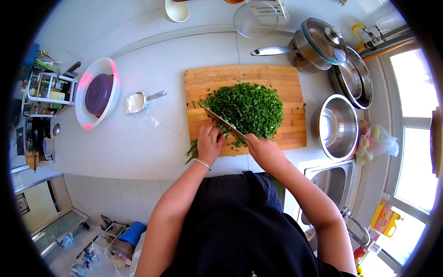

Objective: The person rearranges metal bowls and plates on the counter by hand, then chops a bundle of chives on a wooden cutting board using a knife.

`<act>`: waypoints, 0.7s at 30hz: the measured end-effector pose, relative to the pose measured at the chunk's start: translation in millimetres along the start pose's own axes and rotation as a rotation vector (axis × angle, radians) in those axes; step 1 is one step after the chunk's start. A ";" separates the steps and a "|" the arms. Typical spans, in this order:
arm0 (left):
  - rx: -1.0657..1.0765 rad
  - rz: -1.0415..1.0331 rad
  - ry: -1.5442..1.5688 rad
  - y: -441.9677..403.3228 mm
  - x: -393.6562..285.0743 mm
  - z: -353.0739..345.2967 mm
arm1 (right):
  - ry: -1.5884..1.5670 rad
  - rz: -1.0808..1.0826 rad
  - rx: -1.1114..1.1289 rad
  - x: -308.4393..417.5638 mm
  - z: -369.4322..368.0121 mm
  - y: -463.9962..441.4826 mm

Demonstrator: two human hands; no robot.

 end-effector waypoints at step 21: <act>0.049 -0.030 0.105 2.4 3.4 2.2 | 0.143 -0.040 0.153 8.6 -14.8 -2.2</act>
Point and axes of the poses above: each hand's wrist, its own y-axis away from the middle knuckle, its own z-axis out of the back of the hand, x = y × z, the point moved 6 cm from there along -y, towards the middle knuckle, and after that the axes turned 13 degrees about -x, right-handed, at the moved point
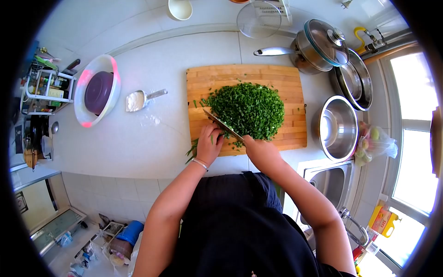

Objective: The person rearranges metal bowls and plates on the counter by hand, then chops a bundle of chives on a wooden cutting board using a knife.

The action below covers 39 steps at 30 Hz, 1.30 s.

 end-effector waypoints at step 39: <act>-0.057 0.051 -0.061 10.6 6.8 8.2 | -0.211 0.115 -0.225 12.9 -33.2 -23.7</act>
Point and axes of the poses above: each hand's wrist, its own y-axis away from the middle knuckle, its own z-axis out of the back of the hand, x = y × z, the point moved 6 cm from there along -y, towards the middle knuckle, and after that the axes turned 13 degrees about -x, right-handed, at the moved point
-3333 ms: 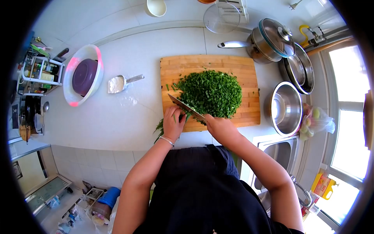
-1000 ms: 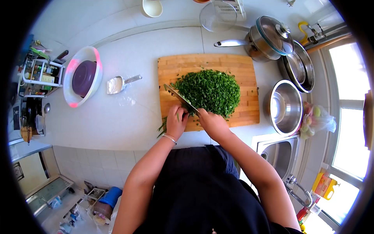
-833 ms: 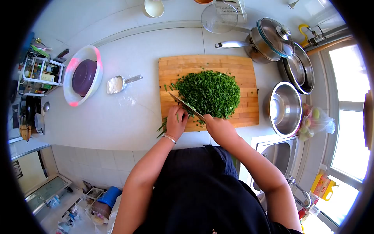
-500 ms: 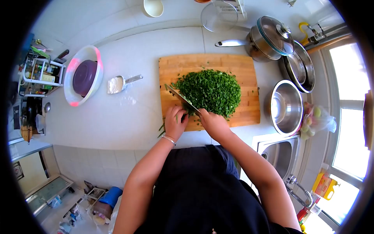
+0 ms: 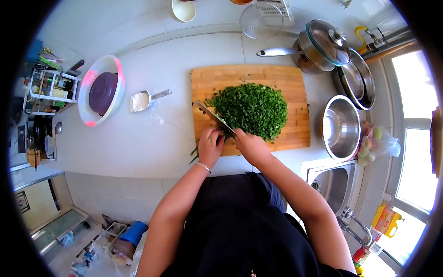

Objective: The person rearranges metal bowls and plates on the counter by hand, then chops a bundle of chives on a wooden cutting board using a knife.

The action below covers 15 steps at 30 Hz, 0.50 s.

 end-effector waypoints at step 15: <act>-0.008 -0.101 0.017 -3.7 -7.4 7.7 | 0.107 0.004 0.017 -1.2 -6.1 4.9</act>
Point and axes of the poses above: each hand's wrist, its own y-axis away from the middle knuckle, its own z-axis out of the back of the hand, x = y × z, the point moved 6 cm from there along -y, towards the middle knuckle, and after that the axes turned 13 degrees about -x, right-handed, at the moved point
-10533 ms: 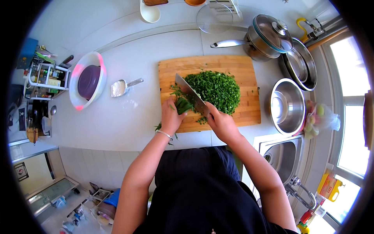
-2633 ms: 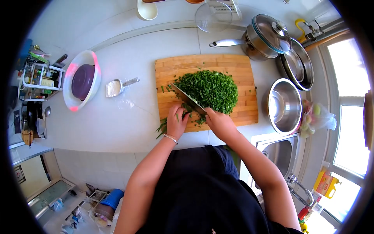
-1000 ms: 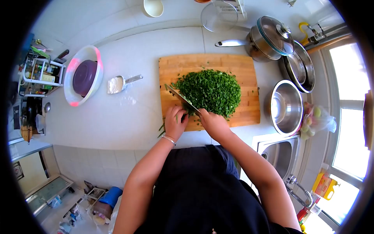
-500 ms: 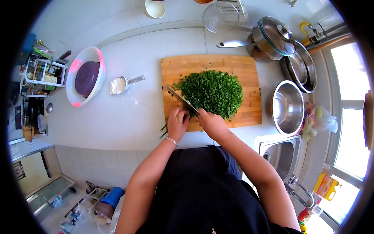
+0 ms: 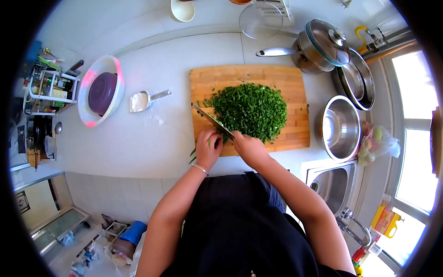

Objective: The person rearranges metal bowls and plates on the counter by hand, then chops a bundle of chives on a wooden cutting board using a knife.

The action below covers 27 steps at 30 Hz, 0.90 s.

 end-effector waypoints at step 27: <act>0.014 0.074 -0.020 0.5 -2.2 -14.6 | -0.037 -0.081 -0.024 -18.7 43.1 10.8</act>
Point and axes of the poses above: each hand's wrist, its own y-axis away from the middle knuckle, its own z-axis out of the back of the hand, x = y × z, the point moved 6 cm from there along -y, towards the middle knuckle, and after that the axes turned 13 degrees about -x, right-handed, at the moved point
